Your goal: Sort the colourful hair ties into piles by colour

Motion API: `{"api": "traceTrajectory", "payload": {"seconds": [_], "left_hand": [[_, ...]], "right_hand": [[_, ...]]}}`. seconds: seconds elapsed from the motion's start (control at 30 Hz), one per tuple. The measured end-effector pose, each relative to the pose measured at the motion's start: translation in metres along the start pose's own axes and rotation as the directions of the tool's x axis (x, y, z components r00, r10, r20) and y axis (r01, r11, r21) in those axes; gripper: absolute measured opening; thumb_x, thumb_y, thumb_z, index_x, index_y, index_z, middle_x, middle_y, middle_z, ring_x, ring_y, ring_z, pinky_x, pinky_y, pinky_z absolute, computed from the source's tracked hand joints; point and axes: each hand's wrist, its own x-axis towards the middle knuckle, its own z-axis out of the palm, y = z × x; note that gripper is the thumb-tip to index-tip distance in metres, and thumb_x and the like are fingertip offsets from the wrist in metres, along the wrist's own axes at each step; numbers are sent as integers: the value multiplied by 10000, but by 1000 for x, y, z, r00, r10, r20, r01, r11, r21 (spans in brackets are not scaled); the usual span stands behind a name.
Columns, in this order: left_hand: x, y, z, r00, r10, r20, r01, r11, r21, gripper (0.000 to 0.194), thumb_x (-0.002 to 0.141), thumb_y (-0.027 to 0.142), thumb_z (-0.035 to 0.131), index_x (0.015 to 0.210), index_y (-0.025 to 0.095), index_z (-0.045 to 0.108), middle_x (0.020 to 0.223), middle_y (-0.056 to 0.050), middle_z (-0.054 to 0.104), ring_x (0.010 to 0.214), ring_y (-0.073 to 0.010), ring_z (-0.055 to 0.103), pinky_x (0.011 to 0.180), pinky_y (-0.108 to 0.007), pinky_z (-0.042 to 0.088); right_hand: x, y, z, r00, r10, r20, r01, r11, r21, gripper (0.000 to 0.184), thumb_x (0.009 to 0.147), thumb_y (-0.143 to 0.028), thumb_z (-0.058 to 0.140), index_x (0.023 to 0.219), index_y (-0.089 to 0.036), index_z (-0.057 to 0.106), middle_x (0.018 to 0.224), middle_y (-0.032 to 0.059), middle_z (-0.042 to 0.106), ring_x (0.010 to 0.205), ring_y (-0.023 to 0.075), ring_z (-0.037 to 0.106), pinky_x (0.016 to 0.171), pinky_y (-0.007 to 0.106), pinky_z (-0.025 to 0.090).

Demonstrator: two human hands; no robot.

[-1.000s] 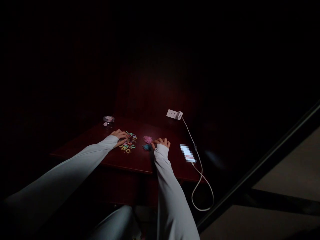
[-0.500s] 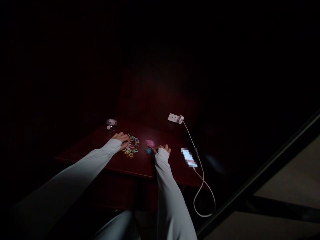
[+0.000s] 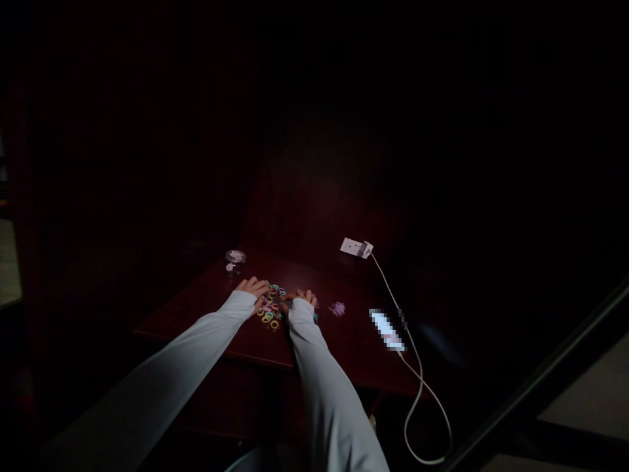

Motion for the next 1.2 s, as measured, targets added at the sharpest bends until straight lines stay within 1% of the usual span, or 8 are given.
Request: {"api": "traceTrajectory", "payload": {"seconds": [0.07, 0.23, 0.4, 0.63, 0.73, 0.83, 1.0, 1.2], "left_hand": [[1, 2, 0, 999, -30, 32, 30, 1000, 10, 296, 850, 99, 545, 1070, 214, 707, 1197, -60, 706, 1083, -272, 535, 872, -405, 381], [5, 0, 1, 995, 24, 99, -26, 999, 22, 330, 843, 132, 566, 1135, 202, 703, 1233, -81, 687, 1131, -290, 528, 888, -417, 398], [6, -3, 4, 996, 55, 72, -57, 998, 29, 328, 867, 165, 556, 1163, 198, 693, 1243, -92, 681, 1141, -293, 523, 892, -411, 395], [4, -1, 9, 995, 97, 27, -98, 995, 26, 277, 849, 173, 583, 1096, 198, 708, 1197, -82, 700, 1102, -281, 537, 888, -405, 391], [5, 1, 11, 997, 74, 35, -76, 996, 41, 286, 845, 163, 591, 1095, 203, 725, 1210, -71, 708, 1093, -276, 540, 880, -402, 394], [5, 2, 11, 997, 64, 37, -65, 998, 25, 280, 857, 170, 593, 1086, 226, 743, 1205, -58, 715, 1085, -266, 540, 874, -393, 398], [4, -2, 12, 994, 104, 31, -102, 994, -38, 259, 913, 250, 579, 1106, 266, 752, 1209, -39, 718, 1049, -252, 530, 869, -390, 399], [4, -8, 16, 995, 103, 8, -102, 994, -40, 282, 970, 309, 541, 1175, 279, 733, 1214, -42, 714, 1031, -241, 521, 854, -373, 396]], "right_hand": [[5, -5, 3, 1000, -17, 20, 17, 1000, -4, 181, 923, -377, 678, 1055, -346, 798, 1193, 26, 704, 1216, 283, 477, 992, 386, 256], [8, -4, 4, 998, -60, 21, 61, 997, -56, 212, 916, -425, 687, 1076, -333, 792, 1208, 52, 684, 1202, 296, 459, 962, 386, 261], [5, 2, 4, 990, -139, 28, 141, 985, -97, 246, 910, -477, 686, 1096, -349, 782, 1227, 57, 663, 1173, 296, 451, 951, 394, 260], [4, 1, 15, 992, -122, -23, 116, 977, -181, 216, 942, -412, 652, 1108, -340, 770, 1256, 67, 656, 1172, 290, 459, 928, 387, 279], [6, 0, 19, 993, -112, -34, 103, 975, -199, 199, 937, -400, 646, 1064, -313, 773, 1274, 66, 656, 1168, 295, 459, 932, 392, 284], [8, -1, 21, 989, -140, -41, 126, 964, -234, 200, 932, -403, 634, 1025, -291, 770, 1275, 81, 658, 1136, 303, 461, 906, 394, 293], [7, 0, 21, 980, -189, -56, 171, 957, -235, 217, 948, -399, 593, 1030, -280, 755, 1267, 90, 648, 1105, 294, 443, 870, 384, 290], [7, 8, 13, 961, -208, -182, 174, 967, -184, 156, 950, -386, 627, 979, -297, 752, 1171, 34, 670, 1071, 249, 439, 873, 363, 274]]}}
